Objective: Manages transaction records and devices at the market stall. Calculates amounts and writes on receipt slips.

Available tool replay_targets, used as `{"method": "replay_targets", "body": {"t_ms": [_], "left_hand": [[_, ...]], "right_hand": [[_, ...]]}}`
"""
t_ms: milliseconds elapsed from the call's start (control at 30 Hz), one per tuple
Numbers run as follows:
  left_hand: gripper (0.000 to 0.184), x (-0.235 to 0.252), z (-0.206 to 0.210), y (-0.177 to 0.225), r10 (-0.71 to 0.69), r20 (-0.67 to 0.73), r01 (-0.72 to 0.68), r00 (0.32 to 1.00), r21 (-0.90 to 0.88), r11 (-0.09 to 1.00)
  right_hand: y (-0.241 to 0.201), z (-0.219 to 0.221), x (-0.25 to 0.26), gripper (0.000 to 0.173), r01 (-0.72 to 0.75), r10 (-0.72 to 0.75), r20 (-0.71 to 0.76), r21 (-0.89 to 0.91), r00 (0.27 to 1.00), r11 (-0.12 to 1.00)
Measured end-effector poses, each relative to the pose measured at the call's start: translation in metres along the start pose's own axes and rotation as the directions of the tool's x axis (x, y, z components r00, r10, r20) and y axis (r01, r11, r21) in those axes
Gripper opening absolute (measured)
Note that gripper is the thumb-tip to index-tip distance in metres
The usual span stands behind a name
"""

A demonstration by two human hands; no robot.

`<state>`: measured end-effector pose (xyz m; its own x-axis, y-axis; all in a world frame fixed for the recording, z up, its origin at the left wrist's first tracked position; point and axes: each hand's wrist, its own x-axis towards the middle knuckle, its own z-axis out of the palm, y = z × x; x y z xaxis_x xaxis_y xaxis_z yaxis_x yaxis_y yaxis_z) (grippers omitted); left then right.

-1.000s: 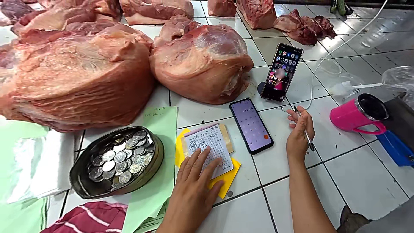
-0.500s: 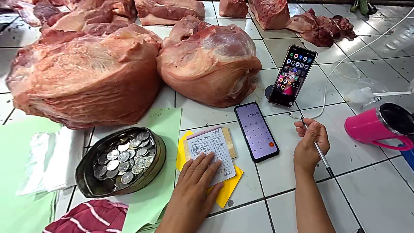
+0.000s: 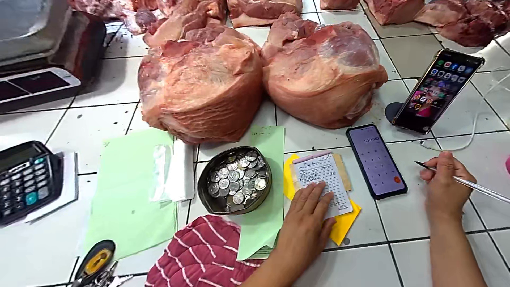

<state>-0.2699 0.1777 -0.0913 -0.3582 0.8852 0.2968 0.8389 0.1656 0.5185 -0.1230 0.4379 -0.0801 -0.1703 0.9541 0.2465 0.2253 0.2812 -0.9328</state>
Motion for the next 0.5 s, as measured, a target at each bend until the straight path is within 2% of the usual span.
{"method": "replay_targets", "body": {"t_ms": [200,367,500], "left_hand": [[0.040,-0.0001,-0.0006,0.0045,-0.020,0.016,0.020,1.000,0.008,1.000],[0.042,0.0025,-0.0028,0.0052,-0.003,0.023,0.002,1.000,0.064,0.998],[0.043,0.0044,-0.0042,0.0055,-0.008,0.024,0.007,1.000,0.064,0.998]], "right_hand": [[0.0074,-0.0017,0.0011,0.033,0.005,-0.005,0.003,0.010,1.000,1.000],[0.0090,0.0002,-0.0003,0.032,-0.044,0.043,-0.037,-0.018,0.998,0.999],[0.0083,-0.0019,0.0002,0.032,-0.053,0.054,-0.037,0.040,0.998,0.998]]}}
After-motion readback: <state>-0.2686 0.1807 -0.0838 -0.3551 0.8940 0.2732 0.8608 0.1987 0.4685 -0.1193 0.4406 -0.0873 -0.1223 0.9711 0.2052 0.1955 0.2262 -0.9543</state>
